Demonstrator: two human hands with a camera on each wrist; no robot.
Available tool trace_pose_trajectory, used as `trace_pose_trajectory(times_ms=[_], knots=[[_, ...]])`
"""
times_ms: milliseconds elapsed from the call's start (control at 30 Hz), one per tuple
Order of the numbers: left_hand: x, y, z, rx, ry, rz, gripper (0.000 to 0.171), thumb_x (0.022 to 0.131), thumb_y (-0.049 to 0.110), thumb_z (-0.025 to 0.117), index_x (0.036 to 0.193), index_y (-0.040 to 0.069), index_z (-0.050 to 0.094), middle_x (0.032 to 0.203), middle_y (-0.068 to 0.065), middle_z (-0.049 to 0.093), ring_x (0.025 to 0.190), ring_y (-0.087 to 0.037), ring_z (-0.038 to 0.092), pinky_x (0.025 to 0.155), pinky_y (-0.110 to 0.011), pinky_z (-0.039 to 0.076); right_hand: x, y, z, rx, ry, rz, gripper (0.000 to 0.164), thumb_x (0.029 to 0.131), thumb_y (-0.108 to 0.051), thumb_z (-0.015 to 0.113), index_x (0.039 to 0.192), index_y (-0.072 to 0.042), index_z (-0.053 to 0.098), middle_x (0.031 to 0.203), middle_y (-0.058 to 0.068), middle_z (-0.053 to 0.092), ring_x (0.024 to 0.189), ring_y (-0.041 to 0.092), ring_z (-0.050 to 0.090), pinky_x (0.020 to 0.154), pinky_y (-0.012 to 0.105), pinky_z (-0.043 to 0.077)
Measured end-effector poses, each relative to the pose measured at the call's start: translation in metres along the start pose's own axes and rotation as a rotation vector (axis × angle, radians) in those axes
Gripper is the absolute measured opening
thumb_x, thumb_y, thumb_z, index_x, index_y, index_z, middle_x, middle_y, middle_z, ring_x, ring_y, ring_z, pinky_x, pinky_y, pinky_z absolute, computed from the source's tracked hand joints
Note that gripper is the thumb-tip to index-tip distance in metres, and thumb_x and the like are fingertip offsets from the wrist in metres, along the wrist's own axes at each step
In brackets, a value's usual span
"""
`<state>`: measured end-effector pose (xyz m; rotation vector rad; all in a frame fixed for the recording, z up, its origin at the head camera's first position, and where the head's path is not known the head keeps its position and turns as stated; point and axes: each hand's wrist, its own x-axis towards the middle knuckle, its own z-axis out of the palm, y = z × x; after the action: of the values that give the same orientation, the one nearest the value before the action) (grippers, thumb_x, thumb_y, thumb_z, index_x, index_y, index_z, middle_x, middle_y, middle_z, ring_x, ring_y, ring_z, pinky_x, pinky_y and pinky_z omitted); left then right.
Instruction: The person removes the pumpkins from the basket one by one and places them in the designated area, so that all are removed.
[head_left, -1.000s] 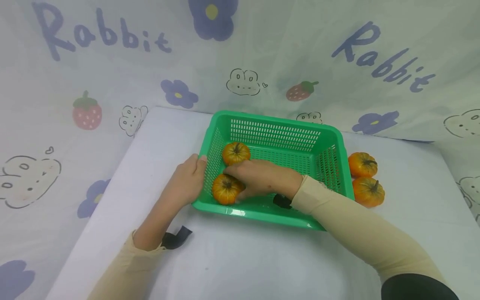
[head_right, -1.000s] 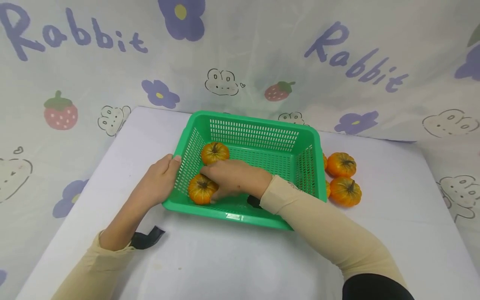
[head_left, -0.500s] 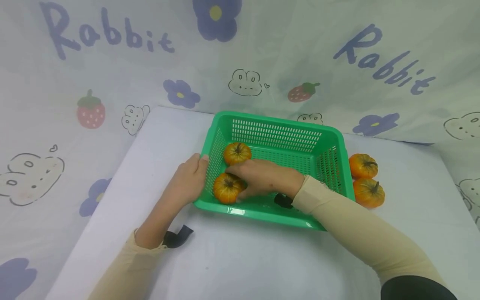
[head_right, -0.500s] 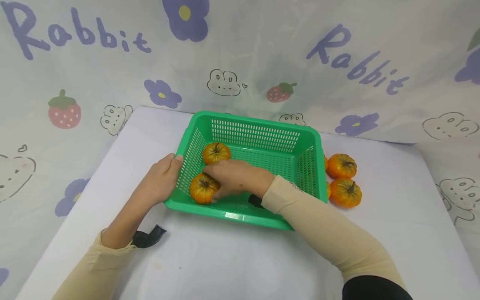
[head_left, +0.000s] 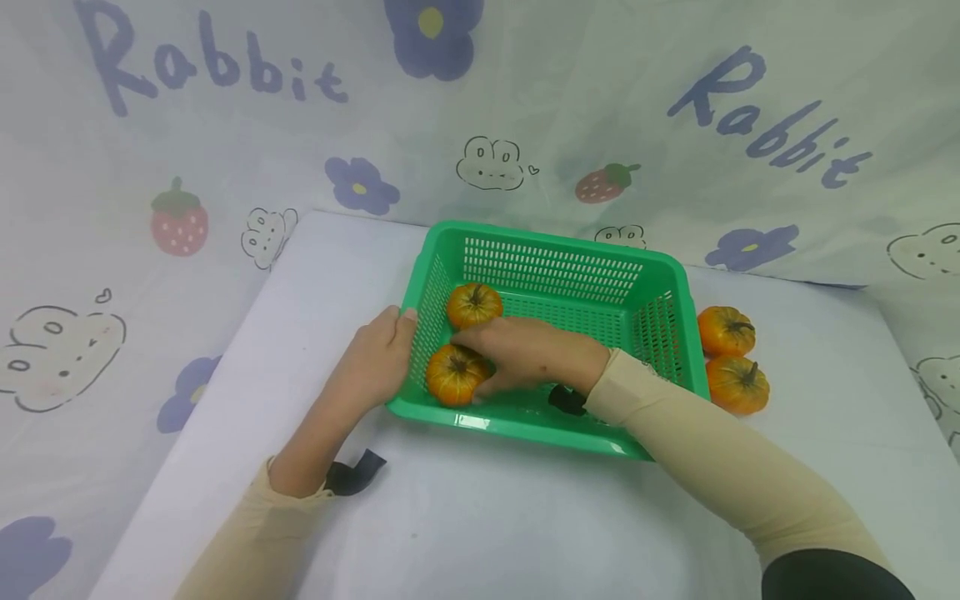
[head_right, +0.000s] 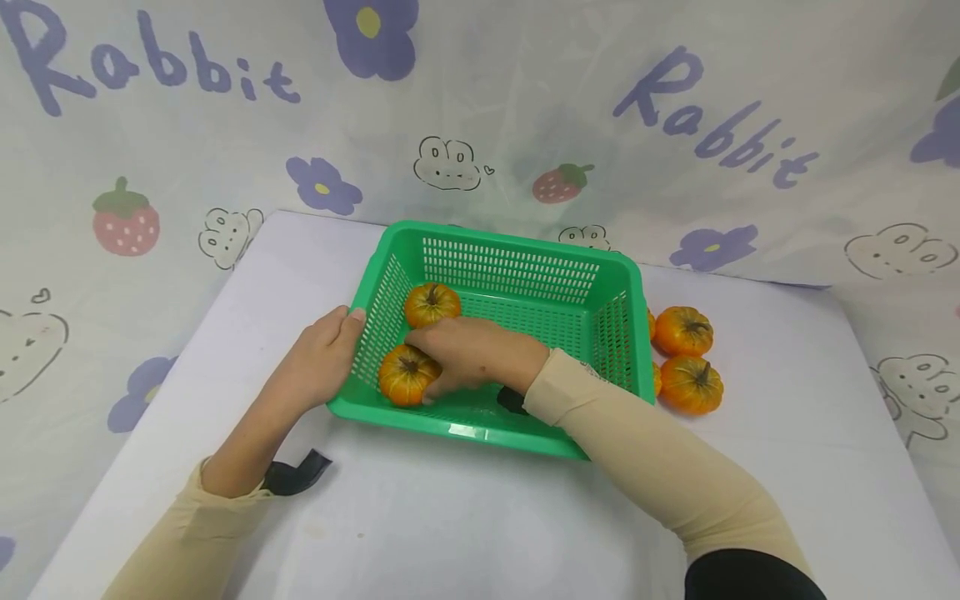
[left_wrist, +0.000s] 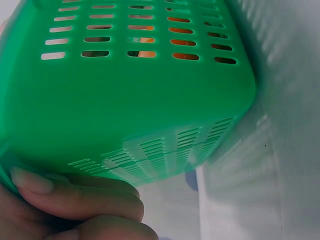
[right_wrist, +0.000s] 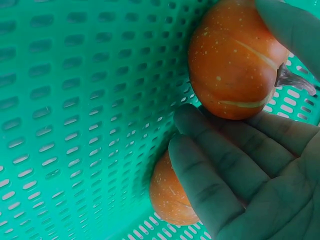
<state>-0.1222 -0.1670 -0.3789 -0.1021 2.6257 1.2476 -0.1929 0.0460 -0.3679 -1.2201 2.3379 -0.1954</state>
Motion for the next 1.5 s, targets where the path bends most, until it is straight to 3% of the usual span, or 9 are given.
trace_pose_trajectory(times_ms=[900, 1233, 1500], knots=[[-0.001, 0.001, -0.003, -0.018, 0.001, 0.008, 0.048, 0.115, 0.045, 0.023, 0.113, 0.005, 0.050, 0.084, -0.013, 0.056, 0.070, -0.025, 0.057, 0.062, -0.038, 0.052, -0.003, -0.003, -0.007, -0.005, 0.006, -0.018, 0.083, 0.085, -0.044, 0.088, 0.150, -0.006, 0.053, 0.144, 0.005, 0.062, 0.126, 0.020, 0.061, 0.108, 0.040, 0.048], [0.001, 0.001, 0.000, -0.031, -0.012, 0.001, 0.048, 0.115, 0.045, 0.022, 0.114, 0.006, 0.050, 0.086, -0.014, 0.059, 0.070, -0.026, 0.060, 0.063, -0.038, 0.054, -0.012, -0.005, -0.014, -0.017, 0.050, -0.045, 0.078, 0.084, -0.043, 0.089, 0.145, -0.004, 0.058, 0.136, 0.004, 0.066, 0.118, 0.018, 0.063, 0.105, 0.037, 0.049], [-0.002, 0.002, -0.001, -0.032, -0.010, -0.006, 0.047, 0.115, 0.044, 0.023, 0.114, 0.005, 0.050, 0.084, -0.014, 0.058, 0.069, -0.025, 0.059, 0.062, -0.036, 0.053, -0.023, -0.007, -0.026, -0.016, 0.073, -0.038, 0.081, 0.085, -0.044, 0.087, 0.147, -0.002, 0.056, 0.140, 0.008, 0.065, 0.121, 0.022, 0.063, 0.105, 0.039, 0.050]])
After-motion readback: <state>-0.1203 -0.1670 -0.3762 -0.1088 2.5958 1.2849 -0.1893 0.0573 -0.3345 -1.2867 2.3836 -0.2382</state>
